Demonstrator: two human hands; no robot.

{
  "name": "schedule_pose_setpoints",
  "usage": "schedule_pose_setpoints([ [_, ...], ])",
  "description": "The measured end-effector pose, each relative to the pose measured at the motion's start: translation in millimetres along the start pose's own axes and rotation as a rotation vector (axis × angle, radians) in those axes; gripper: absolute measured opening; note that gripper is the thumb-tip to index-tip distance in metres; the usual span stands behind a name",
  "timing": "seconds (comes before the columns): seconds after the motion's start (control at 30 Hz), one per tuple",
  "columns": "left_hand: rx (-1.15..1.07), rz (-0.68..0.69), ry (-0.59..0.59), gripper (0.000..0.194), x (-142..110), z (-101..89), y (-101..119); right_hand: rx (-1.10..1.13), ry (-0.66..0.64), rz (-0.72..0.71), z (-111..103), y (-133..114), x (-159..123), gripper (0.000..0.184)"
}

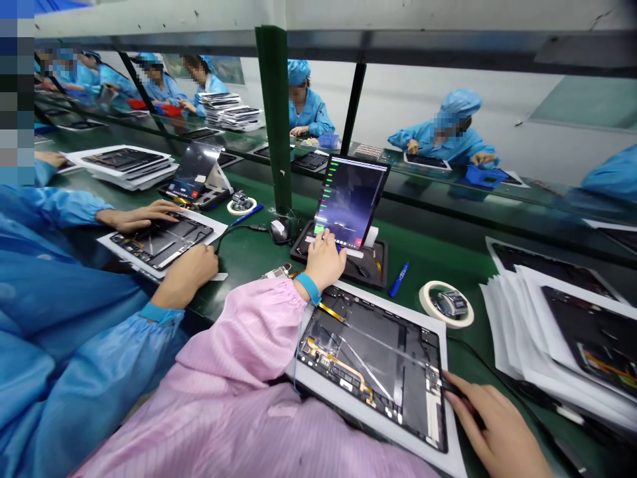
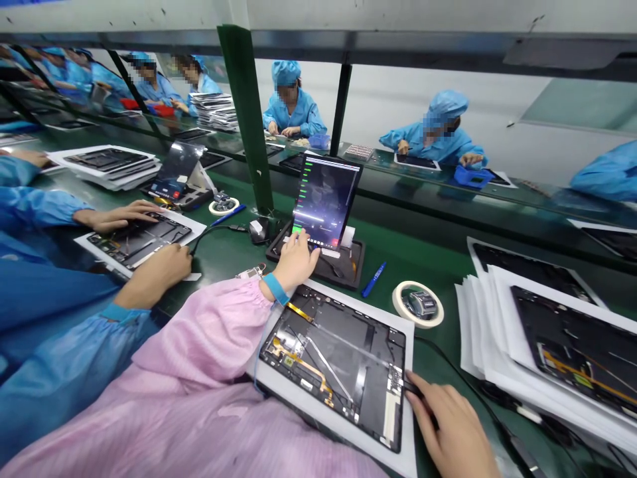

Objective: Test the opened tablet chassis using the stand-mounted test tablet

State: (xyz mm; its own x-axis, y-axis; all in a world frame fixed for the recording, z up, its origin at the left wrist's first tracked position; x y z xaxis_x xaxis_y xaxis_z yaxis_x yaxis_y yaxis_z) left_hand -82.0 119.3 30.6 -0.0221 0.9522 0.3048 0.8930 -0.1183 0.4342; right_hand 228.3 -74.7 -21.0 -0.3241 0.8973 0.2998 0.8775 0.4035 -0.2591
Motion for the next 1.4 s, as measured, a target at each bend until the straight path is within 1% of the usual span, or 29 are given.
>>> schedule_pose_setpoints([
  [0.2, -0.039, 0.037, 0.090, 0.048, 13.9, -7.6, -2.9, 0.005, -0.001, -0.007, -1.3, -0.4, 1.1, 0.037],
  [0.4, 0.003, 0.064, 0.152, 0.052, 34.6, -11.1, -2.4, 0.004, 0.015, -0.031, -5.2, -5.2, 4.0, 0.035],
  [0.57, 0.040, 0.094, 0.159, 0.054, 40.2, -10.1, 0.3, 0.004, 0.020, -0.039, -6.3, -4.8, 3.0, 0.031],
  [0.77, 0.036, 0.118, 0.173, 0.054, 29.7, -13.1, 3.0, 0.004, 0.017, -0.042, -7.9, -7.7, 4.8, 0.032],
  [0.87, 0.034, 0.113, 0.157, 0.053, 22.5, -12.6, 3.2, 0.003, 0.027, -0.055, -9.3, -9.6, 5.2, 0.032],
  [0.97, 0.032, 0.123, 0.134, 0.053, 15.2, -11.2, 8.6, 0.002, 0.026, -0.047, -9.5, -9.1, 4.8, 0.031],
  [1.17, 0.014, 0.227, 0.099, 0.052, 10.6, -5.6, 26.9, 0.001, 0.028, -0.041, -10.9, -10.4, 4.5, 0.031],
  [1.27, 0.023, 0.248, 0.059, 0.052, 7.0, -2.1, 33.6, -0.009, 0.034, -0.049, -11.9, -12.4, 4.2, 0.030],
  [1.33, 0.031, 0.274, 0.014, 0.052, -3.5, -0.8, 44.7, -0.017, 0.036, -0.051, -11.5, -12.9, 3.6, 0.030],
  [1.4, 0.025, 0.347, -0.044, 0.052, -21.9, -0.3, 65.2, -0.024, 0.042, -0.055, -11.2, -13.1, 2.7, 0.030],
])
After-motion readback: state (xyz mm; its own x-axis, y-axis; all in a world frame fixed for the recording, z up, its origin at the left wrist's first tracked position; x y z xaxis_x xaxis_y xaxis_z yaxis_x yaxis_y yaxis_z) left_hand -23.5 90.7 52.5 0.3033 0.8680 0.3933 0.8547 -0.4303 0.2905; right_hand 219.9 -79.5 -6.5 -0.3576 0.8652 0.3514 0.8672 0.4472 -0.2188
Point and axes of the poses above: each hand's wrist, its own x-axis towards the middle knuckle, its own z-axis out of the palm, y = z × x, the point moved 8 cm from there along x, towards the middle knuckle
